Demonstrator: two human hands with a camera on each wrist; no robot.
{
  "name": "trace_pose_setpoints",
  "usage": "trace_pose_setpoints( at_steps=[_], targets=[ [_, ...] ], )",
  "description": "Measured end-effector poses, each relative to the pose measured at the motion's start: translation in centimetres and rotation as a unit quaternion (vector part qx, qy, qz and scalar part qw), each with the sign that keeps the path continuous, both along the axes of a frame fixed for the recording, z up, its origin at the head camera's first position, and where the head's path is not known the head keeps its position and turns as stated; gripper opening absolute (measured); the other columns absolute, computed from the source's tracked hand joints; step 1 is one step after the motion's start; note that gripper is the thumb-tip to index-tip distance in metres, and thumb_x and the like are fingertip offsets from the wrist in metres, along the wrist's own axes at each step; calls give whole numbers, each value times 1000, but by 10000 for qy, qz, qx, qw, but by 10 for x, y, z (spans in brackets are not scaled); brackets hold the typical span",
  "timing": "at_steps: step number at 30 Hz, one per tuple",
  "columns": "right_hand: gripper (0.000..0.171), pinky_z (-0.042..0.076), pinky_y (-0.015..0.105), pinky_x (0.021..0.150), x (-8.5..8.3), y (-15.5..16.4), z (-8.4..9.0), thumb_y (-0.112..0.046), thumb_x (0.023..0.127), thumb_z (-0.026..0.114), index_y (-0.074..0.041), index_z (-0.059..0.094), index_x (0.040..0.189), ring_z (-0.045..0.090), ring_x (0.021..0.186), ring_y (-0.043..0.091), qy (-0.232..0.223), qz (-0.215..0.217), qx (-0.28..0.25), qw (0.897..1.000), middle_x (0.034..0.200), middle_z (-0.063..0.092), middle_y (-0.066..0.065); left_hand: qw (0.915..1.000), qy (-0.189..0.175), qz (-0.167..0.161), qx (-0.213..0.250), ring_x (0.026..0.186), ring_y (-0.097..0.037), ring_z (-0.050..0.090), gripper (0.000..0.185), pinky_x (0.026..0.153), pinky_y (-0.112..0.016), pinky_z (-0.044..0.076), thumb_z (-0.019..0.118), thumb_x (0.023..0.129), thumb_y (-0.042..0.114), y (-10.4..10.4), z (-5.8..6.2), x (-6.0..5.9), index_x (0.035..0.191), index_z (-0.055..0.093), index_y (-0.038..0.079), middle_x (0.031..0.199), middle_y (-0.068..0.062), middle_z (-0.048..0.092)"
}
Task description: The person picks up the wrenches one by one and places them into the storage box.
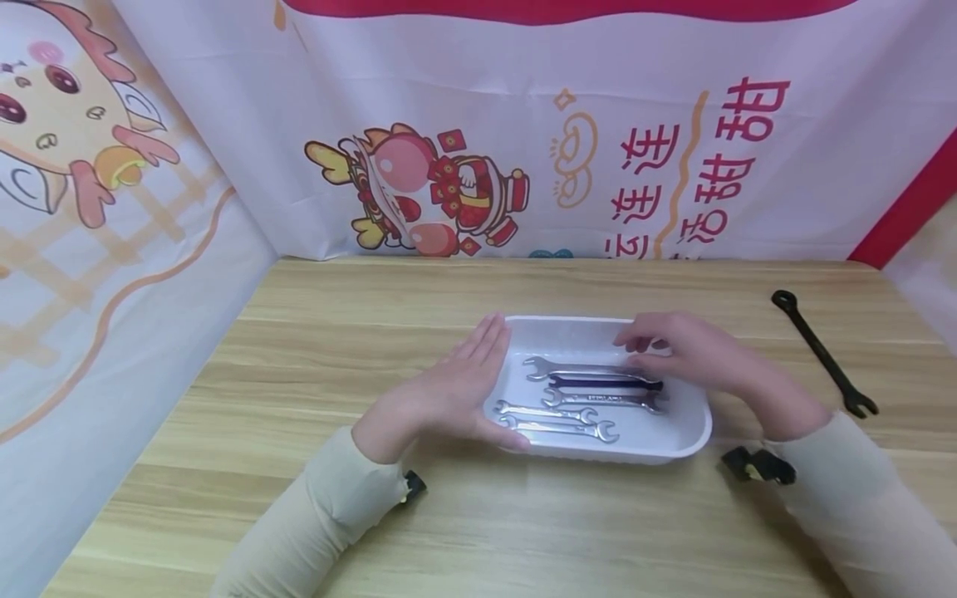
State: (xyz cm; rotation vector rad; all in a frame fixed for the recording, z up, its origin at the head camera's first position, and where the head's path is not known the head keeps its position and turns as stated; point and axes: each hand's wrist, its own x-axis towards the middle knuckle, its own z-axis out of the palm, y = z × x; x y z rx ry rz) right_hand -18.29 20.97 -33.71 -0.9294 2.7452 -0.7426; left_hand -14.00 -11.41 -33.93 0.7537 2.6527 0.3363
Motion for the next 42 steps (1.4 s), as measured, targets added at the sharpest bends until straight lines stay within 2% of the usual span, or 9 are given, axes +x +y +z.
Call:
trace_pose_setpoints(
  at_steps=[6, 16, 24, 42],
  targets=[
    [22, 58, 43, 90, 3, 9, 0, -18, 94, 70, -12, 72, 114, 68, 101, 15, 42, -22, -295, 9996, 107, 74, 1, 10000, 0, -5, 1, 153, -16, -20, 141, 126, -40, 4, 65, 66, 86, 1, -1, 0, 159, -10, 11, 165, 1, -24],
    [19, 59, 41, 89, 4, 9, 1, -18, 95, 68, -13, 73, 113, 67, 95, 11, 109, 93, -291, 9995, 102, 74, -2, 10000, 25, 14, -37, 153, -17, -20, 141, 125, -41, 5, 64, 66, 86, 0, 0, 1, 159, -10, 11, 166, -1, -23],
    [20, 58, 43, 90, 5, 9, 1, -20, 95, 68, -14, 73, 114, 67, 97, 12, 70, 75, -333, 9994, 103, 74, -2, 9999, 90, -39, -53, 154, -18, -19, 141, 126, -40, 4, 64, 66, 86, -1, 0, 0, 159, -9, 10, 165, -1, -23],
    [21, 60, 43, 85, 7, 24, 13, -16, 95, 68, -13, 72, 114, 67, 98, 16, 465, -90, -409, 9980, 106, 73, 2, 9999, 90, -65, -13, 154, -18, -20, 141, 126, -40, 3, 64, 66, 87, 0, -1, -1, 159, -9, 9, 165, -2, -23]
  ],
)
